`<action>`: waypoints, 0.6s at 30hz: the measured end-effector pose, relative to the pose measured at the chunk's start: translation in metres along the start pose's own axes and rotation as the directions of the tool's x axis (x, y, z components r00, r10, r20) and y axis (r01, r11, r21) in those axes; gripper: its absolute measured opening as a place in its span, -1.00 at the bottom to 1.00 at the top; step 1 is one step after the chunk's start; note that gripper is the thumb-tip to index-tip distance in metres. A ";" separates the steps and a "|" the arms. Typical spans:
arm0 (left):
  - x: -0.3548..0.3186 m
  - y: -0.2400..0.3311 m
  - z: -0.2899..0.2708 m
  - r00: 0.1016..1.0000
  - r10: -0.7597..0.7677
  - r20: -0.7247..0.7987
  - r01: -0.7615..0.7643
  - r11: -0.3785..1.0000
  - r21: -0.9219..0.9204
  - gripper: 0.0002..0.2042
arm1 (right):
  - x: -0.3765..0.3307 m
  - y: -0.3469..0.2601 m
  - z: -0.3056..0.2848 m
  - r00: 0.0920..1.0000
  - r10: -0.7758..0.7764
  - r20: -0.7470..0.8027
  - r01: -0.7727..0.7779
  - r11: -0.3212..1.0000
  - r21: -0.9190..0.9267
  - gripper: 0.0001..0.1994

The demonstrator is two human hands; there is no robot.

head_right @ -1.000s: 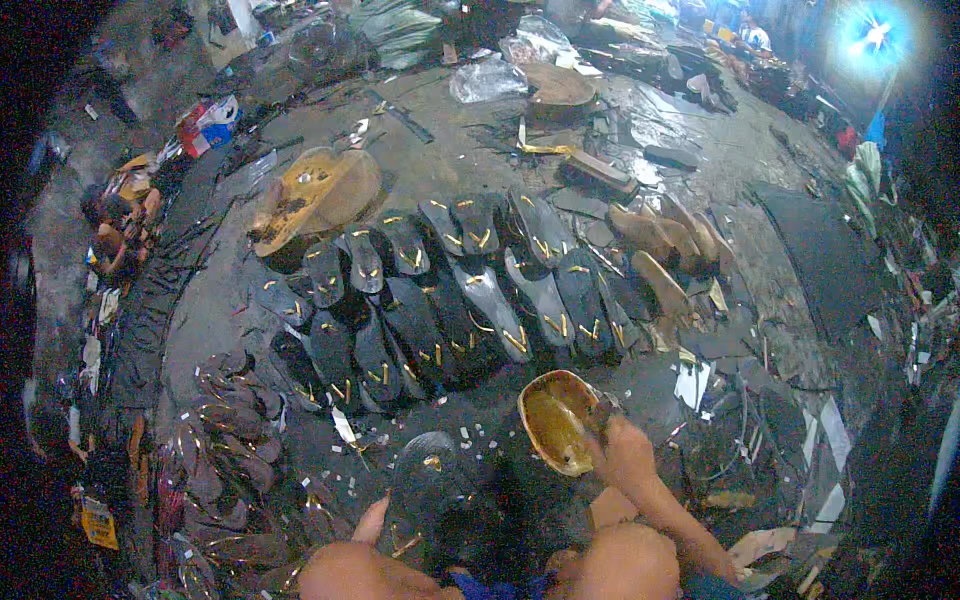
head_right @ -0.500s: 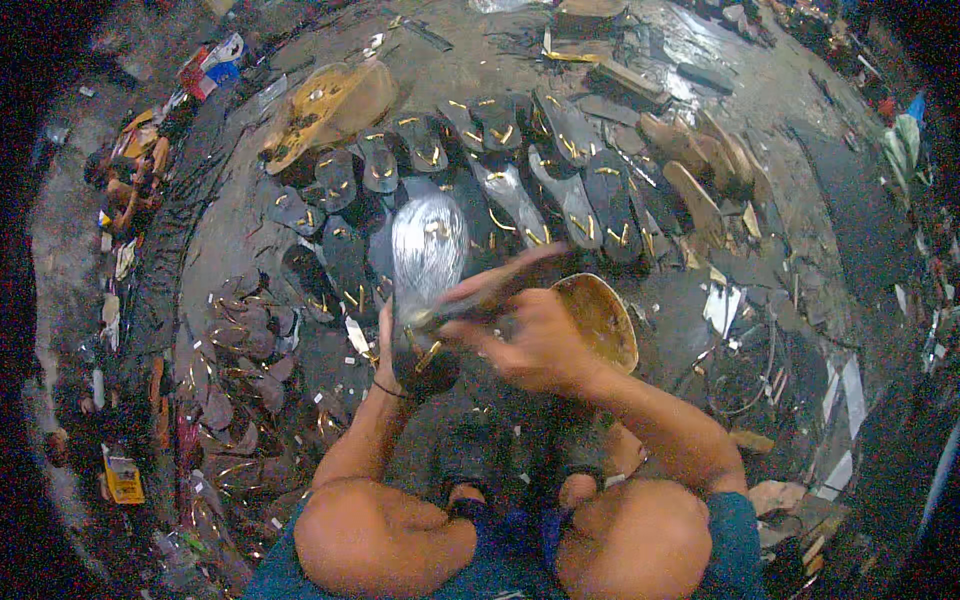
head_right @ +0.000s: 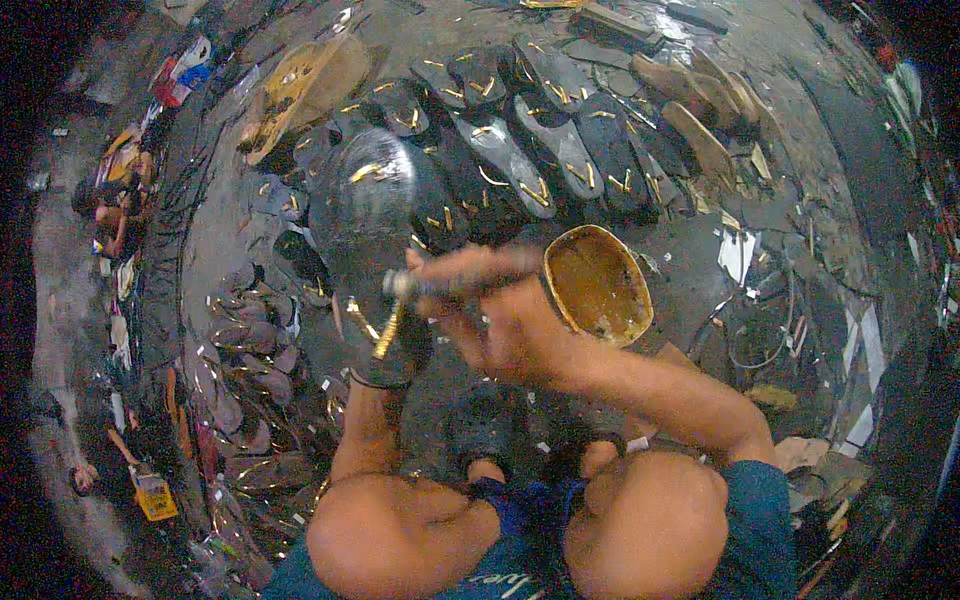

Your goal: The person applies glue to the soles of black sandals using a brush. They repeatedly dip the brush into a container of glue and spread it evenly across the sole of each sandal before placing it back on the floor.

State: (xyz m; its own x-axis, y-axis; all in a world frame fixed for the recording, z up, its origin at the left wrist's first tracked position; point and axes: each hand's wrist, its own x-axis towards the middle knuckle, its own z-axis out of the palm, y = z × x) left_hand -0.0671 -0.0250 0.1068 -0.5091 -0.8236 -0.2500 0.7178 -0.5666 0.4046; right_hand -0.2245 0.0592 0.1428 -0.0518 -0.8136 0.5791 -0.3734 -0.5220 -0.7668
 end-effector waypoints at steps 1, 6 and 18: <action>0.011 0.008 -0.008 0.999 -0.047 -0.021 0.045 0.997 -0.059 -0.58 | -0.027 0.000 0.008 0.996 0.011 0.093 -0.017 0.998 0.065 -0.61; 0.016 0.004 -0.016 0.998 -0.035 -0.047 0.036 0.999 0.019 -0.59 | -0.010 -0.008 -0.003 0.961 -0.163 0.224 0.207 0.960 -0.189 -0.64; 0.001 0.006 0.016 0.916 -0.352 0.193 0.367 0.929 -0.046 -0.60 | -0.003 -0.025 0.011 0.913 -0.343 0.221 0.388 0.897 -0.211 -0.63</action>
State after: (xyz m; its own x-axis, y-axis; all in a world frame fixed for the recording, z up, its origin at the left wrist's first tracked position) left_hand -0.0712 -0.0283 0.1232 -0.8105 -0.5499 -0.2015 0.5022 -0.8296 0.2440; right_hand -0.2050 0.0721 0.1575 0.2850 -0.6203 0.7307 -0.5502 -0.7301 -0.4052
